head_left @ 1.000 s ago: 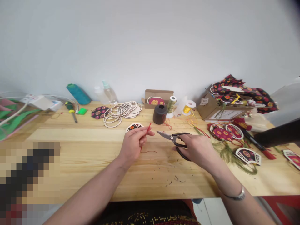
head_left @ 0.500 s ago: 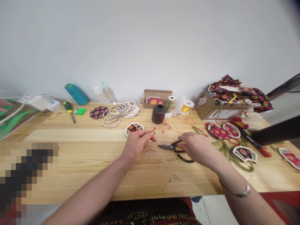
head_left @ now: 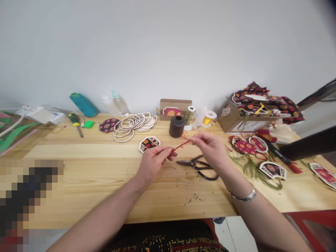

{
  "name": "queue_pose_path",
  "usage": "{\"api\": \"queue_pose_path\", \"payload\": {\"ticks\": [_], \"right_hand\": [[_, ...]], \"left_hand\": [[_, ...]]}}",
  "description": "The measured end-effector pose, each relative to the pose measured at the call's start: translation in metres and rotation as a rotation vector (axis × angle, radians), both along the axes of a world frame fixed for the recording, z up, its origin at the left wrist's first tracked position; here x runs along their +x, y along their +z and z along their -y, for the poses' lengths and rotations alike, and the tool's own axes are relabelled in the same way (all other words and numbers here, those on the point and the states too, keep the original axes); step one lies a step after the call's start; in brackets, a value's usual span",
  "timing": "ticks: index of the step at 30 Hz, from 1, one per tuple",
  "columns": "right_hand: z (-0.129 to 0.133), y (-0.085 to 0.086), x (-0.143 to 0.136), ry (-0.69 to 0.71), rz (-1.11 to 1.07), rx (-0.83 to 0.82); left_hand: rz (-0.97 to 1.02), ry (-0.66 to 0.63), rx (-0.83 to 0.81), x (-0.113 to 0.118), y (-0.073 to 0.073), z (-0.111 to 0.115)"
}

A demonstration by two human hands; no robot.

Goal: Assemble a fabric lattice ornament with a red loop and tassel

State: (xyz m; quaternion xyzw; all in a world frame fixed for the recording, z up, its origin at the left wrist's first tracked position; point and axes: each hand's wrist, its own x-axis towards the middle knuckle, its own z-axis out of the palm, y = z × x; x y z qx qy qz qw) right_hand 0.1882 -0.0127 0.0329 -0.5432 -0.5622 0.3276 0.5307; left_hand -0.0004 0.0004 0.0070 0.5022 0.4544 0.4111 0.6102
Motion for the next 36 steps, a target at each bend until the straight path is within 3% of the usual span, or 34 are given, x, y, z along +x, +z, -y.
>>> {"api": "queue_pose_path", "payload": {"ticks": [3, 7, 9, 12, 15, 21, 23, 25, 27, 29, 32, 36], "right_hand": [[0.006, 0.019, 0.021, -0.236, -0.09, 0.153], [0.016, 0.034, 0.036, -0.403, -0.106, 0.294], [0.021, 0.038, 0.036, -0.42, -0.087, 0.328], [0.029, 0.044, 0.029, -0.386, -0.023, 0.348], [0.038, 0.048, 0.022, -0.347, 0.066, 0.35], [0.047, 0.045, 0.023, -0.256, -0.009, 0.31], [0.049, 0.042, 0.027, -0.211, -0.055, 0.273], [0.051, 0.039, 0.029, -0.14, -0.113, 0.228], [0.051, 0.037, 0.03, -0.076, -0.175, 0.194], [0.051, 0.036, 0.028, -0.054, -0.215, 0.182], [0.049, 0.034, 0.022, -0.057, -0.22, 0.175], [0.045, 0.03, 0.019, -0.057, -0.189, 0.147]], "left_hand": [[-0.043, 0.002, 0.088, -0.001, 0.002, 0.0], [-0.151, -0.18, 0.176, 0.0, 0.004, 0.004], [-0.248, -0.207, 0.305, -0.001, 0.007, 0.005], [-0.461, -0.138, 0.603, -0.004, 0.014, 0.005], [-0.713, -0.108, 0.713, -0.01, 0.017, 0.008], [-0.986, -0.48, 0.634, -0.034, -0.001, 0.04], [-0.902, -0.673, 0.555, -0.045, 0.005, 0.048], [-0.727, -0.862, 0.372, -0.052, 0.019, 0.046], [-0.599, -0.851, 0.288, -0.049, 0.031, 0.036], [-0.609, -0.657, 0.372, -0.034, 0.031, 0.021], [-0.721, -0.545, 0.612, -0.004, 0.009, 0.0], [-0.671, -0.591, 0.811, 0.019, -0.019, -0.013]]}}
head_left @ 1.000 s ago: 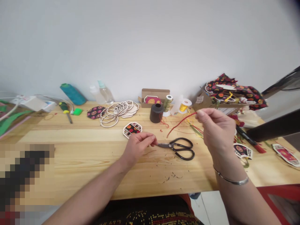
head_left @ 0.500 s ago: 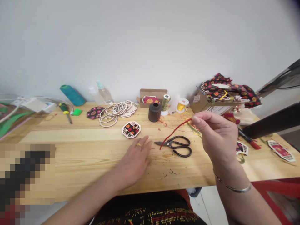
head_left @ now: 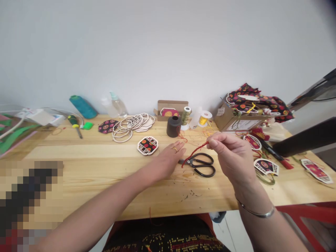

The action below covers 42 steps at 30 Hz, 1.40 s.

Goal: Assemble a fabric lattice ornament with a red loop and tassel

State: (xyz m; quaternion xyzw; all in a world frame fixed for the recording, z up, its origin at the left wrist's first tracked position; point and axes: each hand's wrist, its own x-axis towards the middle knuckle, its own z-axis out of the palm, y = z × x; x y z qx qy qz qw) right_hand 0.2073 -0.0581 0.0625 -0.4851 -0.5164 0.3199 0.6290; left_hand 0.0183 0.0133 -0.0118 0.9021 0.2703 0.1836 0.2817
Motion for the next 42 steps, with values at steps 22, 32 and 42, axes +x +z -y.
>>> {"api": "queue_pose_path", "payload": {"ticks": [22, 32, 42], "right_hand": [[-0.019, 0.004, -0.03, 0.443, 0.705, 0.21], [-0.051, -0.01, -0.022, 0.325, 0.201, -0.276], [-0.052, -0.032, -0.033, 0.377, 0.024, -0.34]], "left_hand": [[0.736, 0.514, -1.41, -0.014, 0.055, 0.018], [1.08, 0.455, -1.369, -0.013, 0.051, -0.001], [0.782, 0.397, -1.248, -0.011, 0.03, 0.003]]}}
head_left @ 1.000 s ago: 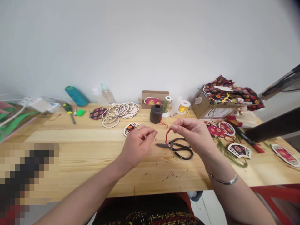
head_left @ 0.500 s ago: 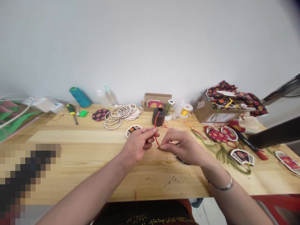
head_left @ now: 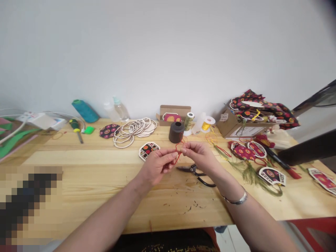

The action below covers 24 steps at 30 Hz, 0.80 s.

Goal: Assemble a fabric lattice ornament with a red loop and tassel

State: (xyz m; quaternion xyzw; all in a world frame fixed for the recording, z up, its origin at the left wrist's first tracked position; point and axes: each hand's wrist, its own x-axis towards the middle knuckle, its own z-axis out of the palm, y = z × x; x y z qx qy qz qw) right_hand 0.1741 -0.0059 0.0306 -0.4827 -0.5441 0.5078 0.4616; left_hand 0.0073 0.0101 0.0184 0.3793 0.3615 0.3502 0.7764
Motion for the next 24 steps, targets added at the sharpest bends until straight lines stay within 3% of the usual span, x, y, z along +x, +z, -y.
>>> {"api": "queue_pose_path", "payload": {"ticks": [5, 11, 15, 24], "right_hand": [[0.001, -0.007, 0.001, 0.036, -0.027, 0.019], [0.0, -0.01, 0.003, -0.104, 0.096, 0.063], [0.003, -0.015, -0.003, -0.041, 0.034, 0.021], [0.004, -0.017, -0.01, -0.106, -0.054, 0.09]], "left_hand": [[-0.037, -0.09, -0.054, 0.0, -0.001, 0.001], [-0.064, 0.03, 0.003, 0.002, -0.002, 0.001], [-0.109, 0.109, 0.065, 0.004, -0.003, 0.002], [-0.14, 0.049, 0.195, 0.004, -0.005, 0.005]]}}
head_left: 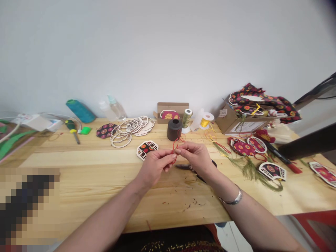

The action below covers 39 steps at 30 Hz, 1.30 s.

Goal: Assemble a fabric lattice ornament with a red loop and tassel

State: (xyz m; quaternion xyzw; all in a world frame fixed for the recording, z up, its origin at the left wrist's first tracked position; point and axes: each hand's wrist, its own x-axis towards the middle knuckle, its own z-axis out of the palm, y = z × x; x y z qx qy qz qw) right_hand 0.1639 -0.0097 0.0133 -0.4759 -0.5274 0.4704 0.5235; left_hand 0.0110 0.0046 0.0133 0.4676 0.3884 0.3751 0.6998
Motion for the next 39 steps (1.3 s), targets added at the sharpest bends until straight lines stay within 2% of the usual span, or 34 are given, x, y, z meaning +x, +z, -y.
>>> {"api": "queue_pose_path", "payload": {"ticks": [5, 8, 10, 13, 14, 18, 22, 25, 27, 28, 31, 32, 33, 34, 37, 39], "right_hand": [[-0.004, -0.003, 0.005, -0.082, 0.194, 0.024], [-0.002, 0.004, 0.011, -0.133, 0.249, 0.031], [0.003, 0.013, 0.015, -0.028, 0.232, 0.035], [0.01, 0.022, 0.017, 0.286, 0.212, -0.011], [0.011, 0.023, 0.016, 0.296, 0.212, -0.02], [0.005, 0.011, 0.009, 0.008, 0.148, -0.019], [-0.003, -0.001, 0.005, 0.009, 0.103, -0.062], [-0.001, 0.002, 0.007, 0.035, 0.124, -0.038], [0.004, 0.009, 0.012, 0.128, 0.123, -0.004], [0.007, 0.014, 0.016, 0.238, 0.123, 0.007], [0.013, 0.026, 0.026, 0.754, 0.162, -0.002], [0.014, 0.028, 0.028, 0.831, 0.186, -0.011], [0.013, 0.028, 0.029, 0.828, 0.205, -0.019], [0.012, 0.027, 0.029, 0.738, 0.206, -0.028], [0.004, 0.017, 0.023, 0.298, 0.132, -0.082], [0.0, 0.011, 0.018, 0.113, 0.052, -0.121]], "left_hand": [[-0.013, 0.017, -0.004, -0.001, -0.002, -0.001], [0.003, 0.065, 0.007, -0.002, -0.004, -0.004], [0.011, 0.092, 0.018, -0.003, -0.005, -0.006], [0.03, 0.108, 0.015, -0.004, -0.006, -0.008], [0.034, 0.108, 0.018, -0.004, -0.007, -0.008], [-0.001, 0.102, 0.073, -0.004, -0.008, -0.006], [-0.041, 0.046, 0.075, -0.005, -0.007, -0.004], [-0.047, 0.039, 0.064, -0.005, -0.007, -0.003], [-0.041, 0.057, 0.07, -0.005, -0.007, -0.003], [-0.036, 0.07, 0.074, -0.005, -0.007, -0.004], [-0.023, 0.092, 0.076, -0.004, -0.008, -0.005], [-0.02, 0.094, 0.076, -0.004, -0.007, -0.005], [-0.019, 0.093, 0.077, -0.004, -0.007, -0.005], [-0.024, 0.09, 0.077, -0.004, -0.007, -0.005], [-0.069, 0.075, 0.084, -0.004, -0.004, -0.004], [-0.109, 0.061, 0.098, -0.004, -0.003, -0.002]]}}
